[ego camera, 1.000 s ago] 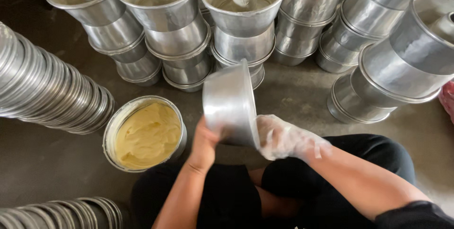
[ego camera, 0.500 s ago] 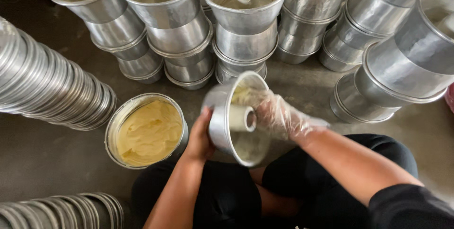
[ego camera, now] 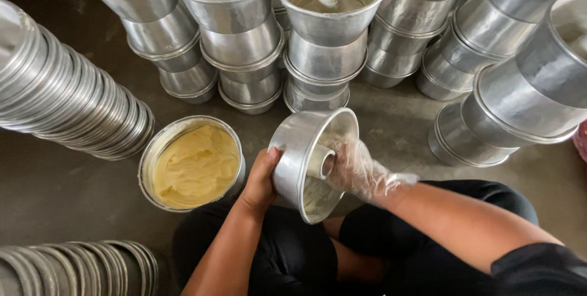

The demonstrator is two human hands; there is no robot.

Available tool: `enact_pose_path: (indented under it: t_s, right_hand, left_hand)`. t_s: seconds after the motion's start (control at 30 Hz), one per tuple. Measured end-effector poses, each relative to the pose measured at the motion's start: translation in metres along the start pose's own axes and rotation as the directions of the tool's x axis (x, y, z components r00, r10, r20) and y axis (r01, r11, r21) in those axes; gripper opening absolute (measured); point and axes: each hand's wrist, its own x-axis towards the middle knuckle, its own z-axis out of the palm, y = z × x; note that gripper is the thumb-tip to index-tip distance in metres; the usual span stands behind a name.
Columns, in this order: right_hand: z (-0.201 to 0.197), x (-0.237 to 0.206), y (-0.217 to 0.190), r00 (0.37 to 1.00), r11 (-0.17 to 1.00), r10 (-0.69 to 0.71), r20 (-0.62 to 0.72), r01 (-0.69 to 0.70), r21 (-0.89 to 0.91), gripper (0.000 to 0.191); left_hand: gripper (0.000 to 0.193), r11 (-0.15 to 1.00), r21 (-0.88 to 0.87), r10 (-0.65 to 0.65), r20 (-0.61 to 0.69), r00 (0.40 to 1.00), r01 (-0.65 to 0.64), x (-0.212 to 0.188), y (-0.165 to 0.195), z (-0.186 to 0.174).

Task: The person scoops a yellow paste from a container and rubs it onto the interior surfaces of metal baking molds. They handle each mold one at a time, coating the inside walls and central tube, then place the greased molds into a growing stack.

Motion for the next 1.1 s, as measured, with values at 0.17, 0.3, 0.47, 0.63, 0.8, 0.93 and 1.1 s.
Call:
enact_pose_path:
  t_s: [0.17, 0.3, 0.47, 0.63, 0.8, 0.93, 1.1]
  right_hand:
    - [0.013, -0.01, -0.014, 0.936, 0.999, 0.029, 0.352, -0.037, 0.015, 0.04]
    - [0.011, -0.017, -0.019, 0.957, 0.968, -0.144, 0.251, 0.083, 0.239, 0.04]
    - [0.021, -0.015, -0.007, 0.967, 0.775, 0.08, 0.242, -0.214, 0.595, 0.039]
    - [0.041, 0.0, 0.006, 0.902, 0.342, 0.147, 0.407, -0.432, 0.834, 0.038]
    - [0.039, 0.024, 0.029, 0.906, 0.592, 0.221, 0.362, -0.419, 0.688, 0.038]
    - [0.01, 0.023, 0.063, 0.896, 0.84, 0.246, 0.369, -0.387, 0.38, 0.037]
    - [-0.001, 0.015, 0.061, 0.923, 0.882, 0.24, 0.3, -0.336, 0.331, 0.037]
  left_hand:
    - [0.073, 0.994, -0.088, 0.052, -0.121, 0.991, -0.063, 0.003, 0.005, 0.007]
    - [0.073, 0.983, -0.15, 0.081, -0.152, 0.985, -0.104, 0.008, 0.022, 0.018]
    - [0.073, 0.965, -0.261, -0.032, -0.189, 0.981, -0.019, 0.012, 0.023, 0.027]
    - [0.066, 0.982, -0.158, -0.14, -0.25, 0.958, 0.102, 0.013, 0.009, 0.029]
    - [0.05, 0.889, 0.455, 0.137, -0.184, 0.973, -0.039, 0.002, 0.013, 0.035]
    - [0.05, 0.765, 0.607, 0.184, 0.114, 0.976, -0.215, -0.017, 0.028, 0.049]
    - [0.064, 0.746, 0.597, 0.208, 0.211, 0.955, -0.295, -0.003, 0.04, 0.059]
